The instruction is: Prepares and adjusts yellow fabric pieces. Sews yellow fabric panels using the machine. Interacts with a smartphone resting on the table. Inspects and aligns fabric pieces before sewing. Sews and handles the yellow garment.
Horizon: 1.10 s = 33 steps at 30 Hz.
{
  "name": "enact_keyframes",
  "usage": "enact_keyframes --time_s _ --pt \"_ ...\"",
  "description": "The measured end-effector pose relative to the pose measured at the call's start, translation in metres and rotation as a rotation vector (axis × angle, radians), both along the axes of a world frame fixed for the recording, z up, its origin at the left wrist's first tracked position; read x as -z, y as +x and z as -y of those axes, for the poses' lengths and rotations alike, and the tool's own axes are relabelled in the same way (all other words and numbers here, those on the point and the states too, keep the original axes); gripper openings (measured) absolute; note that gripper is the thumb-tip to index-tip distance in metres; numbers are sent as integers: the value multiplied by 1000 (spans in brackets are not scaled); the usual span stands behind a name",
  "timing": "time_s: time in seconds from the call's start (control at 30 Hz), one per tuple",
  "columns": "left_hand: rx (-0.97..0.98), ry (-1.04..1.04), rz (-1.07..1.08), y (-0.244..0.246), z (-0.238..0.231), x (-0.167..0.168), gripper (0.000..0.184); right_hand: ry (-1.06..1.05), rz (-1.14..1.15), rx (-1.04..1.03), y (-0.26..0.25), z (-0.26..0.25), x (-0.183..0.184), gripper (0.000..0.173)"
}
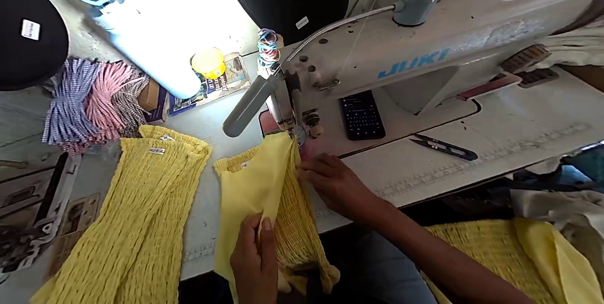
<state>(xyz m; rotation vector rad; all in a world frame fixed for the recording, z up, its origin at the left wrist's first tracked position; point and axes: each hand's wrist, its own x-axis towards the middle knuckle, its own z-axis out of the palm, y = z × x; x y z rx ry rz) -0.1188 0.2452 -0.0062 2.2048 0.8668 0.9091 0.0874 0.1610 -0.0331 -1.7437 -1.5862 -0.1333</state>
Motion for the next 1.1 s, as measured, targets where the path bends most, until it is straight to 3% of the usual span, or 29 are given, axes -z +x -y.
enact_keyframes --time_s 0.07,0.17,0.3,0.47,0.6,0.77,0.9,1.1 --pt "-36 -18 47 3 -2 0 31 -62 80 -63 9 -16 -3 35" --pt "-49 -38 34 4 -5 6 30 -110 200 -88 26 -34 -3 29" --pt "65 136 -114 3 -8 18 37 -46 335 -105 45 -47 3 18" --pt "157 171 -380 10 -19 -5 54 20 236 -54 50 -43 15 16" --pt "228 344 -338 49 -42 -16 39 -18 140 -14 44 -37 17 18" --pt "374 381 -321 104 -71 11 30 -53 123 35 43 -36 16 18" --pt "383 408 -270 105 -73 21 18 -44 179 83 43 -35 15 19" --pt "414 410 -276 103 -74 25 22 -31 252 130 39 -37 17 18"
